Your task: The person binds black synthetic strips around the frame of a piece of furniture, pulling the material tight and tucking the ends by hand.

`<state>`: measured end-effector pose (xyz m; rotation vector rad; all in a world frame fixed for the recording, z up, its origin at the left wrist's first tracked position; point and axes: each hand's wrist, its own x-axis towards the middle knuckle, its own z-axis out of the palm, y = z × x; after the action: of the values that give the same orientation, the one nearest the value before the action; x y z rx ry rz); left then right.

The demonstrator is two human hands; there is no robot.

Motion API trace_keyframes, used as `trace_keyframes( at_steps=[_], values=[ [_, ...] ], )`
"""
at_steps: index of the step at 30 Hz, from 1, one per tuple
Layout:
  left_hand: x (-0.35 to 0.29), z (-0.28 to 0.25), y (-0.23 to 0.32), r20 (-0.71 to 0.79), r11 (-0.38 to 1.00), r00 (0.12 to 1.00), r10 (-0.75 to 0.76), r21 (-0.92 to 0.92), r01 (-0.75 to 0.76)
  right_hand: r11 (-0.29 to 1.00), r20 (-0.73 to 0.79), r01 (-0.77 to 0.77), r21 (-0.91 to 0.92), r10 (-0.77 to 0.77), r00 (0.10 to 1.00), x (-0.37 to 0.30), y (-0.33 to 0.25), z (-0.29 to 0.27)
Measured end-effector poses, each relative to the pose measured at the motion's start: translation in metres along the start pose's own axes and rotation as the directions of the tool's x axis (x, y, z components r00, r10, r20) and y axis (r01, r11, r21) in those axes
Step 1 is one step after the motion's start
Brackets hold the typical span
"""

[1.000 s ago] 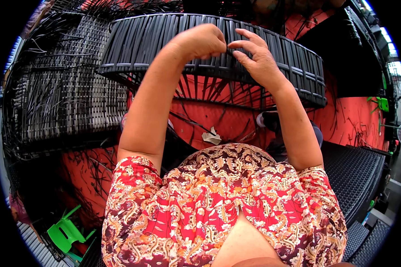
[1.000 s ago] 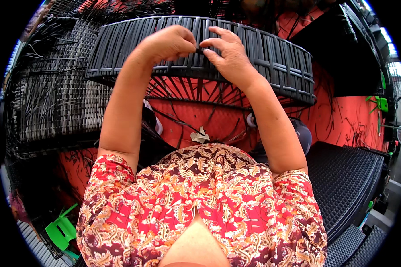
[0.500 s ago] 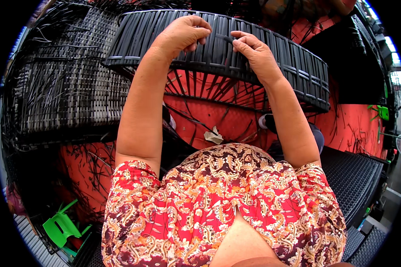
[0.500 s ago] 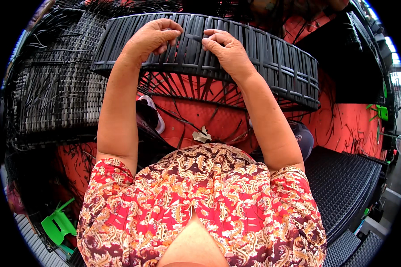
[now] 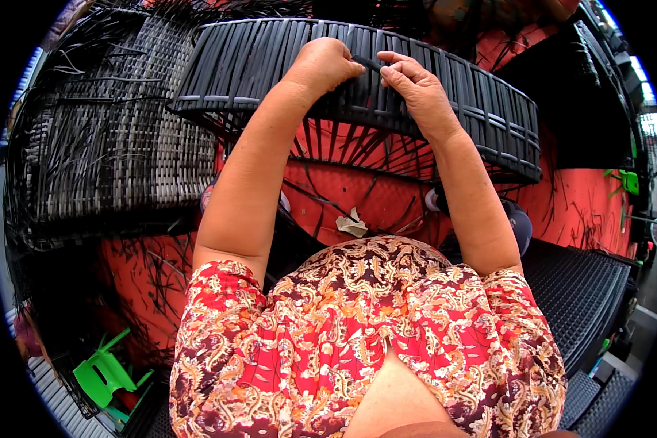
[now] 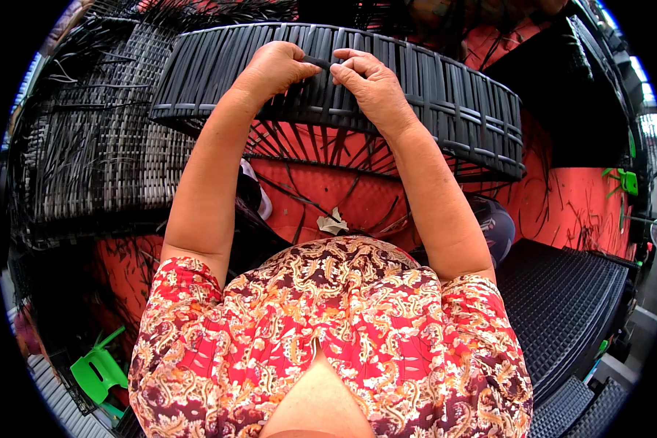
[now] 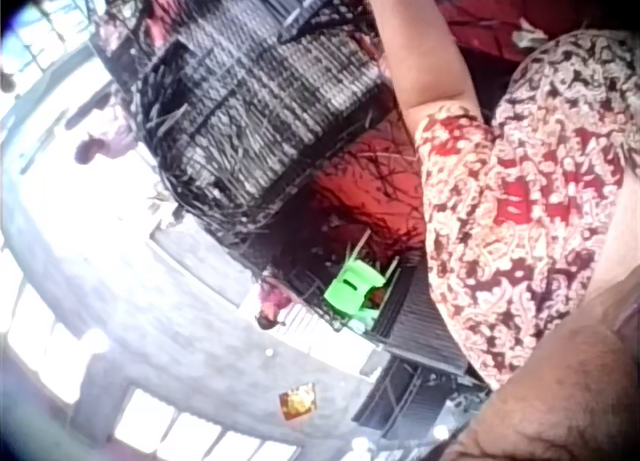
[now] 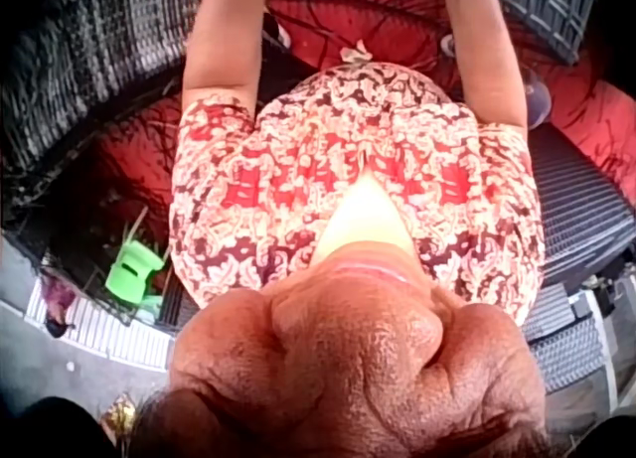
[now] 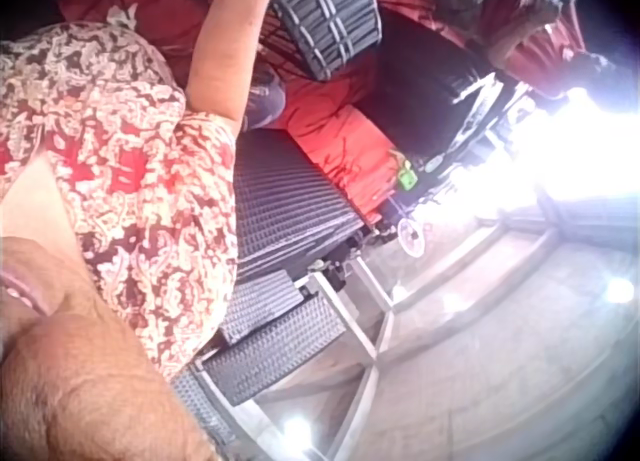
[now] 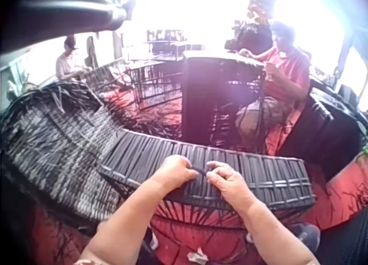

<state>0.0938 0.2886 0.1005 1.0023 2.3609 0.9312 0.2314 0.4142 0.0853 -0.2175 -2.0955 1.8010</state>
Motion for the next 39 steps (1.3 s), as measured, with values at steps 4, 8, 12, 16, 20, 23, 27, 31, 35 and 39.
trace_keyframes(
  at_steps=[4,8,12,16,20,23,27,31,35,39],
  values=[
    [0.008,0.008,0.007,-0.047,0.979,0.999,0.003,0.203,0.007,1.0,-0.007,0.025,-0.019,-0.025,1.0,0.001,0.003,0.0],
    [0.011,0.006,0.012,-0.001,0.973,0.999,-0.036,0.228,0.035,0.999,-0.014,0.038,-0.021,-0.039,0.999,0.002,0.004,0.0],
    [0.01,0.003,0.01,0.037,0.99,0.998,-0.051,0.132,0.046,0.998,-0.025,0.052,-0.036,-0.053,0.998,0.0,0.002,0.001],
    [0.011,0.007,0.008,0.008,0.992,0.998,-0.061,0.115,0.06,0.997,-0.028,0.068,-0.035,-0.069,0.997,0.001,0.003,0.0],
    [0.009,0.016,0.009,-0.201,0.955,0.972,0.123,0.29,-0.061,0.998,-0.04,0.056,-0.038,-0.057,0.998,0.002,0.004,-0.001],
    [0.017,0.015,0.004,-0.138,0.983,0.989,0.047,0.182,-0.022,0.998,-0.047,0.05,-0.036,-0.052,0.998,0.002,0.004,0.0],
    [0.016,0.011,0.002,-0.057,0.994,0.994,-0.088,-0.071,0.084,0.998,-0.046,0.054,-0.034,-0.055,0.997,0.002,0.002,0.0],
    [0.005,0.003,0.014,0.031,0.957,0.991,-0.134,-0.257,0.137,1.0,-0.037,0.028,0.014,-0.027,0.999,0.0,-0.001,0.0],
    [0.002,0.003,0.016,0.041,0.954,0.992,-0.122,-0.272,0.129,1.0,-0.017,0.001,0.025,-0.001,1.0,-0.001,-0.005,0.001],
    [0.005,0.008,0.009,0.109,0.877,0.982,-0.156,-0.442,0.189,0.999,-0.062,0.031,0.02,-0.029,0.998,-0.001,0.0,0.002]
  ],
)
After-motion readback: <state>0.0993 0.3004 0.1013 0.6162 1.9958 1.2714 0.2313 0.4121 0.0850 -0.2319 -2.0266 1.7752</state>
